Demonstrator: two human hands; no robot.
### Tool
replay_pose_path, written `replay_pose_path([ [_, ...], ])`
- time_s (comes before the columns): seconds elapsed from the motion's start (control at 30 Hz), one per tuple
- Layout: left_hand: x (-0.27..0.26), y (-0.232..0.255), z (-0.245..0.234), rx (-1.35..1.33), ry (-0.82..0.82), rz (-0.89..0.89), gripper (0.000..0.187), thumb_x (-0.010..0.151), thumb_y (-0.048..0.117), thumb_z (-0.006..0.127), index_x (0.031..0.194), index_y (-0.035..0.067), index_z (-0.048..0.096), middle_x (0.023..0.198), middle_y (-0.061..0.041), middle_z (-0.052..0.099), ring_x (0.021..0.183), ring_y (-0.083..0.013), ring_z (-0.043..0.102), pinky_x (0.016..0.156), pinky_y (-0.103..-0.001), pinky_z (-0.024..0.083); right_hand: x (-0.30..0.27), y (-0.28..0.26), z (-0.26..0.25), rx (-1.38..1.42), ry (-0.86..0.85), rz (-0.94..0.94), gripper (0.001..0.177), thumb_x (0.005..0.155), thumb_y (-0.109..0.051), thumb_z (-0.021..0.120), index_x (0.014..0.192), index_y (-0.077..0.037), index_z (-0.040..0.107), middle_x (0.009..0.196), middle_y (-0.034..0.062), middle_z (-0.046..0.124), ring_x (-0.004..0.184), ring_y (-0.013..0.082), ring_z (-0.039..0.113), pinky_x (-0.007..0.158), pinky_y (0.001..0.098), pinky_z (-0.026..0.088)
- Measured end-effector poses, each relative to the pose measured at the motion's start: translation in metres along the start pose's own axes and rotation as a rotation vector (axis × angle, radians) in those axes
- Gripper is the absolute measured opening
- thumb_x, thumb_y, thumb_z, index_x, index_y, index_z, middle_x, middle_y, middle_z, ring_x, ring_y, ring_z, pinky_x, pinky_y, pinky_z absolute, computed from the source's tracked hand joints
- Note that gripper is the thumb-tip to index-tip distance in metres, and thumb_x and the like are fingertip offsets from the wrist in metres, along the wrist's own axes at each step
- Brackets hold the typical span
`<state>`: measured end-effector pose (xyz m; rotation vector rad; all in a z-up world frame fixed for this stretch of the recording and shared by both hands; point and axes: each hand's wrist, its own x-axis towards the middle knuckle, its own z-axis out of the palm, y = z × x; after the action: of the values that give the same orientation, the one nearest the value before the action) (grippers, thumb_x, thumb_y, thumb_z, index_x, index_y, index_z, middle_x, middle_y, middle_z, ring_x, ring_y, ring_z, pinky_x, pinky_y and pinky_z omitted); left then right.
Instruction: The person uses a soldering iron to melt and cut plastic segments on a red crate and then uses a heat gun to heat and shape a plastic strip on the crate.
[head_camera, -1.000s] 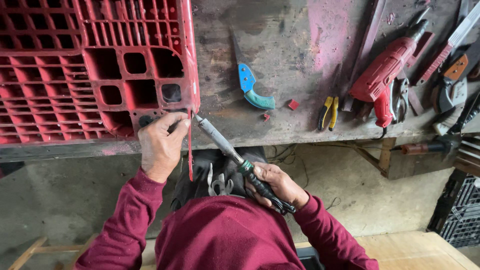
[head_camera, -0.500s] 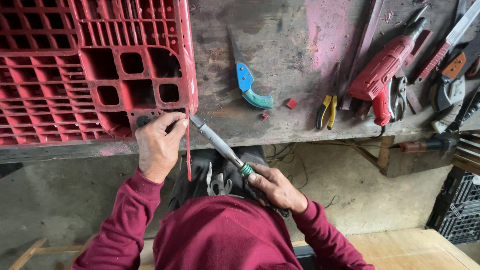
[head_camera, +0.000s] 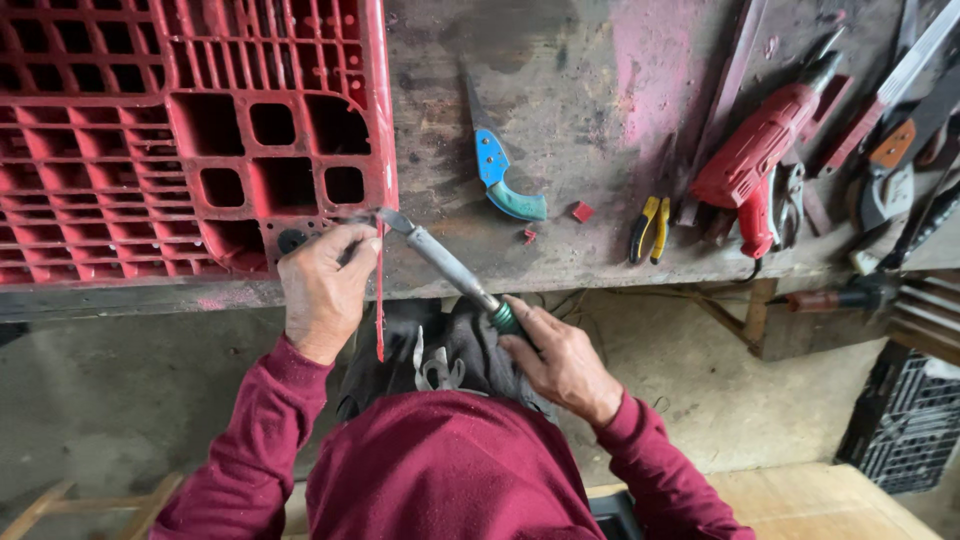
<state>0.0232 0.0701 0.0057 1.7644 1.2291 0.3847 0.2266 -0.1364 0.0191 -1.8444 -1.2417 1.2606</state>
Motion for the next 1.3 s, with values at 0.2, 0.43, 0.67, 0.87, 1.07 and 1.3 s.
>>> replay_pose_path([
  [0.2, -0.002, -0.007, 0.003, 0.057, 0.03, 0.05, 0.008, 0.095, 0.01, 0.072, 0.096, 0.002, 0.073, 0.079, -0.011, 0.07, 0.069, -0.0215, 0.07, 0.065, -0.034, 0.053, 0.018, -0.009, -0.044, -0.335, -0.021, -0.186, 0.055, 0.092, -0.02, 0.073, 0.141, -0.002, 0.055, 0.099, 0.0175, 0.068, 0.074, 0.0375, 0.069, 0.063, 0.0416, 0.056],
  [0.43, -0.003, -0.015, 0.007, 0.052, 0.073, 0.097, 0.009, 0.093, 0.01, 0.072, 0.095, 0.002, 0.072, 0.078, -0.013, 0.07, 0.067, -0.0278, 0.069, 0.063, -0.038, 0.052, 0.033, -0.021, -0.066, -0.509, -0.11, -0.184, 0.056, 0.092, -0.022, 0.071, 0.142, -0.003, 0.055, 0.095, 0.0168, 0.068, 0.071, 0.037, 0.068, 0.061, 0.044, 0.054],
  [0.67, -0.002, -0.012, 0.01, 0.018, 0.089, 0.023, 0.009, 0.093, 0.011, 0.072, 0.092, 0.002, 0.073, 0.075, -0.014, 0.071, 0.066, -0.0255, 0.071, 0.061, -0.036, 0.053, 0.029, -0.013, -0.062, -0.419, -0.113, -0.198, 0.053, 0.094, -0.021, 0.07, 0.141, -0.001, 0.054, 0.099, 0.0198, 0.068, 0.077, 0.0403, 0.069, 0.065, 0.0451, 0.055],
  [0.87, 0.0, -0.008, 0.007, 0.003, 0.065, -0.008, 0.011, 0.094, 0.012, 0.07, 0.096, 0.002, 0.074, 0.076, -0.012, 0.072, 0.062, -0.0198, 0.07, 0.06, -0.032, 0.053, 0.007, 0.021, -0.05, -0.095, -0.24, 0.18, 0.051, 0.097, -0.027, 0.066, 0.141, -0.002, 0.059, 0.096, 0.0168, 0.074, 0.085, 0.025, 0.067, 0.078, 0.0379, 0.056],
  [1.07, 0.004, -0.011, -0.002, 0.08, -0.046, -0.023, 0.015, 0.094, 0.015, 0.071, 0.099, 0.001, 0.074, 0.074, -0.013, 0.071, 0.062, -0.0185, 0.07, 0.059, -0.032, 0.052, -0.026, 0.036, -0.002, 0.561, -0.182, 0.35, 0.057, 0.101, -0.031, 0.061, 0.144, 0.005, 0.052, 0.118, 0.0008, 0.071, 0.109, 0.0103, 0.062, 0.096, 0.03, 0.049],
  [1.3, 0.013, -0.014, -0.012, 0.089, -0.172, -0.053, 0.013, 0.094, 0.015, 0.071, 0.099, 0.003, 0.075, 0.067, -0.008, 0.067, 0.055, -0.0102, 0.06, 0.054, -0.03, 0.048, -0.044, 0.014, 0.05, 0.939, -0.116, 0.545, 0.054, 0.101, -0.03, 0.059, 0.146, 0.0, 0.056, 0.085, -0.0046, 0.058, 0.076, 0.0047, 0.049, 0.067, 0.0209, 0.043],
])
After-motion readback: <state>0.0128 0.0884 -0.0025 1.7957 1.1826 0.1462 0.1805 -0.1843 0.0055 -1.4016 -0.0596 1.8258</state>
